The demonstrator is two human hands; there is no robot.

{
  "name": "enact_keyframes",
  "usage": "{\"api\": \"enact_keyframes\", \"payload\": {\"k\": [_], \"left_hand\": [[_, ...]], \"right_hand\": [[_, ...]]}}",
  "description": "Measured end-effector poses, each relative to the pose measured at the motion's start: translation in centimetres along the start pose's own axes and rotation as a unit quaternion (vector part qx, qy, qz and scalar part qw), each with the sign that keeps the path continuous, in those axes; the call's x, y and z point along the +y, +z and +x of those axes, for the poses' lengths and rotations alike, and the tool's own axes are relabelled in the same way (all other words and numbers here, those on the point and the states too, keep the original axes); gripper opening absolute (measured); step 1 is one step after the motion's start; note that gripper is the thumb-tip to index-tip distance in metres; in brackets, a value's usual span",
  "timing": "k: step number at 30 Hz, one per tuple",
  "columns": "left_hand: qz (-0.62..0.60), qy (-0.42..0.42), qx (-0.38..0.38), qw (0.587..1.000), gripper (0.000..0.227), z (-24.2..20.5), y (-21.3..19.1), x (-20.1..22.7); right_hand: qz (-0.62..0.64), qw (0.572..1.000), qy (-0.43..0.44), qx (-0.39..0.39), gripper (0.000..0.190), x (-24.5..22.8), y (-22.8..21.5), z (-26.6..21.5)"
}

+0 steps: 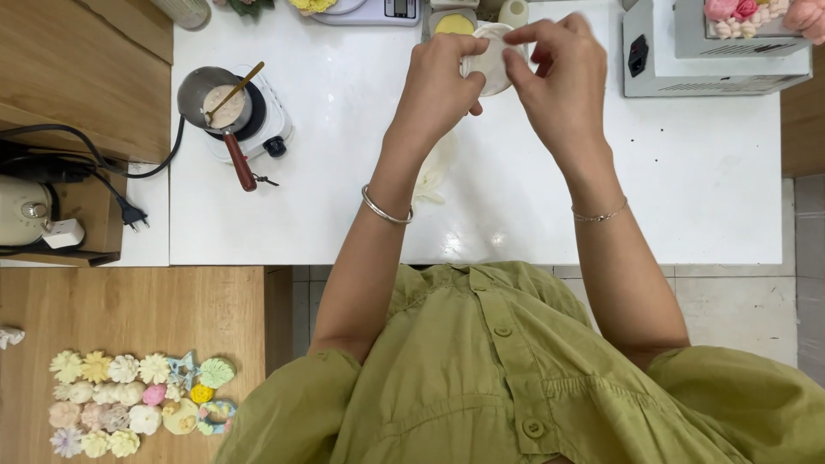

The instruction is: Melting and mixing wax in a small pot using an electric heater and a heat gun.

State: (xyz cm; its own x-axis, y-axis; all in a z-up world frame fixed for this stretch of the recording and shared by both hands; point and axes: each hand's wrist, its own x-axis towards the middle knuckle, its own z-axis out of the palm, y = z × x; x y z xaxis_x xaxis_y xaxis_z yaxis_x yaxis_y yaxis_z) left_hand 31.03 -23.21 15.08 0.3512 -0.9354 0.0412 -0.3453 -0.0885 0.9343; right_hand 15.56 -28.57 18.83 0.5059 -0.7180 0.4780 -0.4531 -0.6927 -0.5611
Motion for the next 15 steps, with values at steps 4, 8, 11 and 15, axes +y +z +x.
{"api": "enact_keyframes", "payload": {"k": [4,8,11,15], "left_hand": [[0.01,0.026,-0.047,0.999,0.044,1.1,0.0,1.4],[0.016,0.002,-0.13,0.991,0.034,2.2,0.4,1.8],[0.037,0.015,-0.143,0.989,0.029,2.4,0.5,0.7],[0.123,0.027,-0.088,0.988,0.025,2.6,2.1,-1.0]], "right_hand": [[0.123,0.988,-0.086,0.048,0.007,0.8,0.3,-0.4],[0.138,0.981,0.054,-0.123,0.006,2.3,0.7,-0.7],[0.098,0.972,0.04,-0.209,0.014,2.1,-0.1,-0.9],[0.012,0.943,0.031,-0.332,0.022,3.6,0.7,-1.6]]}}
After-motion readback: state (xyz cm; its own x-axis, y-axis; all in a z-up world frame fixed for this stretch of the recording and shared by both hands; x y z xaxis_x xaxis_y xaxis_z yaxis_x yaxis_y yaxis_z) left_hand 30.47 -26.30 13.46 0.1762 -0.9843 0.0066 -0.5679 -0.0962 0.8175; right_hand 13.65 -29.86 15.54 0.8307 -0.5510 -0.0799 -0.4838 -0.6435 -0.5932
